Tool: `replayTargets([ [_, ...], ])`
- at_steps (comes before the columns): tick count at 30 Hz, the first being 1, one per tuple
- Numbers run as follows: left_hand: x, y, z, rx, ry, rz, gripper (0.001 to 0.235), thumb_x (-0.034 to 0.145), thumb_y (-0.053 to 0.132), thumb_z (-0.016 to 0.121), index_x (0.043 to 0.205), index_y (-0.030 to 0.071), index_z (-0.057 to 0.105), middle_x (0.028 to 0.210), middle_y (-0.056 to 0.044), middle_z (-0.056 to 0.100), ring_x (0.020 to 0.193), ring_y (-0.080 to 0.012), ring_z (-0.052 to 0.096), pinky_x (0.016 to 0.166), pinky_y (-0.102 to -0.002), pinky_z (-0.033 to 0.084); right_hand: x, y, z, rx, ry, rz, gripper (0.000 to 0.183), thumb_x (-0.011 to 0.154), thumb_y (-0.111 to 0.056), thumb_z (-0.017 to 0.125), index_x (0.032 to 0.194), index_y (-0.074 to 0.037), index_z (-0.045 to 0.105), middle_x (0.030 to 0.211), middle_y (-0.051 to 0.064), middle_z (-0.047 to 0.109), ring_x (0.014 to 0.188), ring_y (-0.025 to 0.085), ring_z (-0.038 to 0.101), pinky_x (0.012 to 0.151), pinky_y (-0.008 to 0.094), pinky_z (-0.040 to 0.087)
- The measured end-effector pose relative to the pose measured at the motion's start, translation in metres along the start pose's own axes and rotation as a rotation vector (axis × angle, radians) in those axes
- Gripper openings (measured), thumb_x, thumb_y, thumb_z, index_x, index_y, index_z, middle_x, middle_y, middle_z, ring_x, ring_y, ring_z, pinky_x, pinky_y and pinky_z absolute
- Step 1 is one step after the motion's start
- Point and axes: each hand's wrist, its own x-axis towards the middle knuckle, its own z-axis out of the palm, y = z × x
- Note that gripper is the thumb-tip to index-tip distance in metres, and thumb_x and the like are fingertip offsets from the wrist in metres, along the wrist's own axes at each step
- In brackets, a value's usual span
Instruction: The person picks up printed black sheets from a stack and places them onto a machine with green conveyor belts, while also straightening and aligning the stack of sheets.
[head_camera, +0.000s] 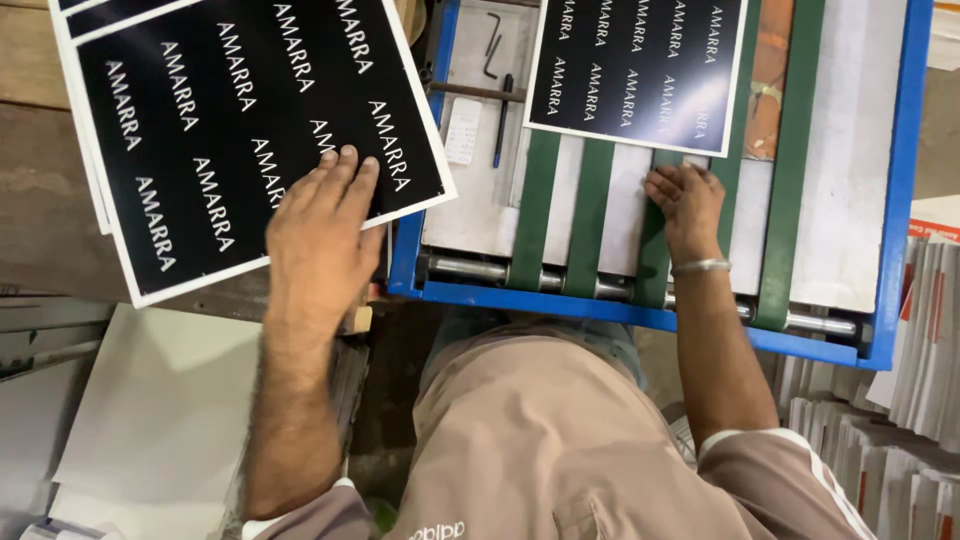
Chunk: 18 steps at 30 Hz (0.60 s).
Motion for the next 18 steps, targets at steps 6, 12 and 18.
replayTargets([
  [6,0.031,0.024,0.014,0.104,-0.017,-0.007,0.057,0.09,0.011,0.073,0.144,-0.002,0.061,0.146,-0.017,0.062,0.136,-0.0336,0.056,0.114,-0.048,0.043,-0.111,-0.03,0.067,-0.002,-0.512,0.085,0.037,0.107,-0.02,0.052,0.135,0.005,0.054,0.125,0.021,0.067,0.108,0.028,0.073,0.099,0.041,0.062],
  [12,0.061,0.112,0.064,0.09,-0.036,0.265,0.069,0.085,0.04,0.077,0.136,-0.003,0.059,0.137,-0.019,0.062,0.133,-0.0332,0.053,0.114,-0.055,0.037,-0.154,-0.015,0.108,0.247,-0.537,0.036,0.021,0.111,-0.011,0.056,0.127,0.003,0.059,0.112,0.015,0.072,0.099,0.025,0.072,0.09,0.042,0.06],
  [18,0.044,0.038,0.014,0.136,-0.072,0.029,0.078,0.085,0.048,0.076,0.138,-0.006,0.057,0.143,-0.023,0.057,0.137,-0.041,0.047,0.112,-0.06,0.034,-0.054,0.004,0.004,0.158,-0.157,-0.218,0.015,0.109,-0.006,0.058,0.123,-0.001,0.061,0.104,0.011,0.071,0.083,0.02,0.072,0.07,0.032,0.063],
])
